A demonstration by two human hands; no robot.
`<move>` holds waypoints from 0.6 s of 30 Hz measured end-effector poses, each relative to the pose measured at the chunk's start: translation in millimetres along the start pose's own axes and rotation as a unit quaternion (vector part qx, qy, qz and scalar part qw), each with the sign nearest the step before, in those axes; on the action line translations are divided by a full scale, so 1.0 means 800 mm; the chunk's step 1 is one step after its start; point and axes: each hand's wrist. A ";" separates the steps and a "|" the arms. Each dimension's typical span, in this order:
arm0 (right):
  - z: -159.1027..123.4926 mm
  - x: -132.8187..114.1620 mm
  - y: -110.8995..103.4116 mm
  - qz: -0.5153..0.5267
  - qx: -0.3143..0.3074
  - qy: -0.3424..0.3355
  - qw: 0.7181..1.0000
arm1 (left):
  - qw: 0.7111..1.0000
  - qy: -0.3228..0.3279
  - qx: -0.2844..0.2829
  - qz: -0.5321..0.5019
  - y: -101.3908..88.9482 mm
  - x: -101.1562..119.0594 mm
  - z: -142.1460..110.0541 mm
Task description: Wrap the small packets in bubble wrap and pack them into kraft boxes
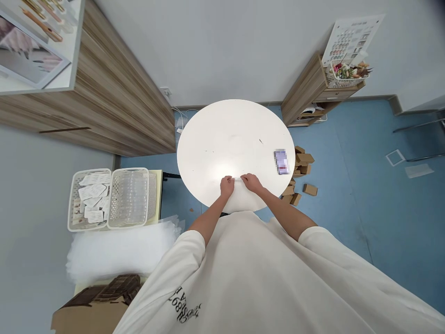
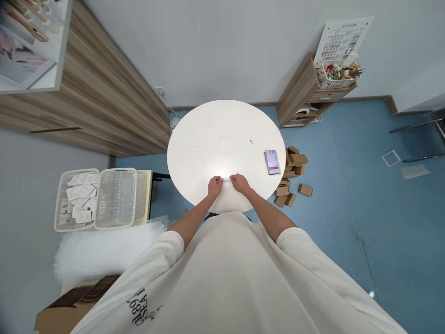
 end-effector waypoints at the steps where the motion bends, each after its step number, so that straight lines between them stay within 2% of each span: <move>1: 0.000 0.001 0.001 0.008 -0.001 -0.002 1.000 | 1.000 -0.005 0.001 -0.003 0.000 0.000 0.000; 8: 0.004 0.014 0.012 0.040 0.008 -0.032 0.999 | 1.000 -0.017 0.010 -0.010 0.001 0.001 -0.003; 18: -0.004 0.011 0.023 -0.052 0.010 -0.028 0.998 | 0.998 -0.048 0.003 -0.028 0.007 0.000 0.003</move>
Point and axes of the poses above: each hand's wrist, its own z-axis towards the middle knuckle, its own y-axis out of the palm, x = y × z, and after that the axes turned 4 degrees about y, right-handed
